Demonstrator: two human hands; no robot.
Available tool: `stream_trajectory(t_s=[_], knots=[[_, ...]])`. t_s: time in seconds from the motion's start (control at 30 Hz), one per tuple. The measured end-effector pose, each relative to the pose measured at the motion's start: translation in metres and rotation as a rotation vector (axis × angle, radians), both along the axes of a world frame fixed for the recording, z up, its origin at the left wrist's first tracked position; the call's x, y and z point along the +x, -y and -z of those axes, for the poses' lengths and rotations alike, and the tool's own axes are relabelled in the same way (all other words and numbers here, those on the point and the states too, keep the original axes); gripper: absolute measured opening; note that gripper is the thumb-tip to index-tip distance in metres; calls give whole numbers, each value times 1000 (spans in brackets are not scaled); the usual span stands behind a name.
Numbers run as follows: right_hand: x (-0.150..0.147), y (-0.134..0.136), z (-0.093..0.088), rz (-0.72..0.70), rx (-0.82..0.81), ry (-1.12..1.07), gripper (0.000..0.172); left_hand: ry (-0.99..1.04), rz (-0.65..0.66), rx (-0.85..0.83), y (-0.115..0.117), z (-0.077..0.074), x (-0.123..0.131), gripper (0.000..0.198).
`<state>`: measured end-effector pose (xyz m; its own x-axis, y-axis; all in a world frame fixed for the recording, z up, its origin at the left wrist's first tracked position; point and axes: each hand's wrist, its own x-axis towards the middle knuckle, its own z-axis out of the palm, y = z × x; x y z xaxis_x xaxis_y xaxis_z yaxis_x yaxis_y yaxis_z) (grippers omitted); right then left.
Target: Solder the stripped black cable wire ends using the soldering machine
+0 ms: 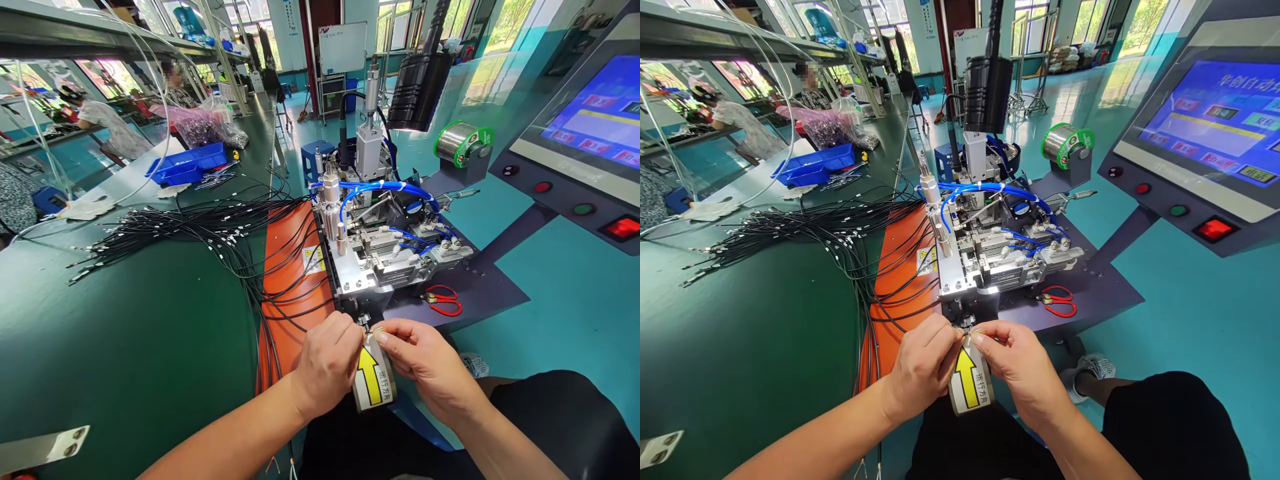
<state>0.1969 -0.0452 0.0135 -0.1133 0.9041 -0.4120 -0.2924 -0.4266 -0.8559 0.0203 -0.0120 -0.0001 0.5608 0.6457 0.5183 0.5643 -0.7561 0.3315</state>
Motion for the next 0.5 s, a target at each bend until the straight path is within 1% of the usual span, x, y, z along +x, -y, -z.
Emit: stream_trajectory(t_s=[0.27, 0.5], knots=[[-2, -2, -4, 2, -17, 7, 30, -14, 4, 18, -1, 1, -1, 26], [-3, -3, -3, 53, -8, -26, 34, 52, -20, 13, -1, 1, 0, 16]])
